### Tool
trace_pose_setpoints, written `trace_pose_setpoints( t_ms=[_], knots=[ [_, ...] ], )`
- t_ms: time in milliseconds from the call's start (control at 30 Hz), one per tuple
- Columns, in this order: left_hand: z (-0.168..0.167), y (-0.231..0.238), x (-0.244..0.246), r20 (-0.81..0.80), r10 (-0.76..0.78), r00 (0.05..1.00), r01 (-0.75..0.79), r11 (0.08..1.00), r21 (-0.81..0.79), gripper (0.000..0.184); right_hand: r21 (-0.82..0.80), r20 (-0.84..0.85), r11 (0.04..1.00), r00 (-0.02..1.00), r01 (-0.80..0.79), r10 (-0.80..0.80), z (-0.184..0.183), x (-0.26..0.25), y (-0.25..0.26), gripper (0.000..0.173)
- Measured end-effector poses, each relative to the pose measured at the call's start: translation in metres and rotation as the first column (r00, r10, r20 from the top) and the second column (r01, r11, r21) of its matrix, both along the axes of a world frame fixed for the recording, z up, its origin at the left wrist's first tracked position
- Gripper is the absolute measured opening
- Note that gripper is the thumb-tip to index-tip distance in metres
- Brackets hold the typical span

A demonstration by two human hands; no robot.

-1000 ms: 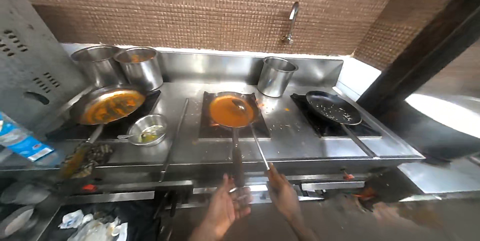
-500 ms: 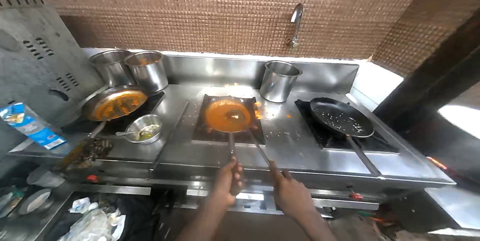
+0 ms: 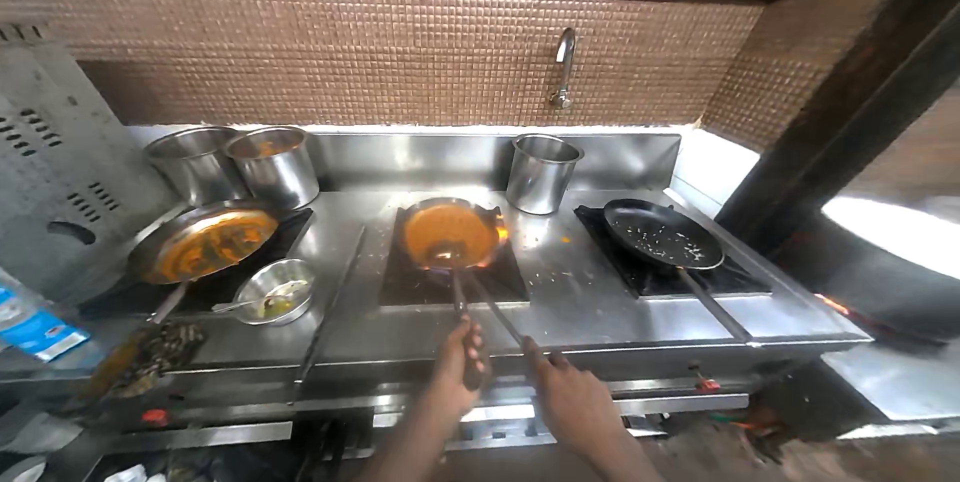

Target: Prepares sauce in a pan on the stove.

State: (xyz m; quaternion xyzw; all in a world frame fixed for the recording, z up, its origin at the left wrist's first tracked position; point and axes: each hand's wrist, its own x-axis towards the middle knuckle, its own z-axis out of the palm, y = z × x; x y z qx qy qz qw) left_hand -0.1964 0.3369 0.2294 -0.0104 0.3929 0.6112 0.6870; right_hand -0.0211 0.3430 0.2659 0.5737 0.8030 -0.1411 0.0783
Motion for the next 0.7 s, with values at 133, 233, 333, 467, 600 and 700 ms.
trace_pose_setpoints(
  t_ms=[133,233,333,467,600,700],
  knots=[
    [0.018,-0.026,0.017,-0.059,-0.027,0.998,0.023,0.997,-0.070,0.032,-0.010,-0.013,0.999,0.999,0.043,-0.044,-0.011,-0.032,0.042,0.068],
    [-0.001,-0.004,-0.005,-0.039,-0.028,0.999,0.027,0.999,-0.030,0.031,-0.007,0.004,0.994,0.994,0.112,-0.112,-0.015,-0.024,0.018,0.070],
    [-0.003,0.002,-0.013,0.021,-0.020,1.000,0.021,1.000,-0.010,0.032,-0.011,0.026,0.998,0.997,0.068,-0.068,-0.004,-0.013,-0.013,0.070],
    [0.022,-0.034,0.007,0.001,-0.044,0.999,0.044,0.997,-0.064,0.033,0.003,0.023,0.999,0.998,0.051,-0.051,-0.001,-0.037,0.025,0.066],
    [0.002,-0.011,-0.011,-0.024,-0.047,0.999,0.046,0.998,-0.032,0.032,0.002,0.027,0.994,0.993,0.113,-0.113,-0.008,-0.031,0.007,0.069],
    [-0.002,0.001,-0.018,0.026,-0.045,0.999,0.045,0.999,-0.018,0.033,-0.007,0.041,0.998,0.998,0.057,-0.056,0.003,-0.023,-0.023,0.069]
  ],
)
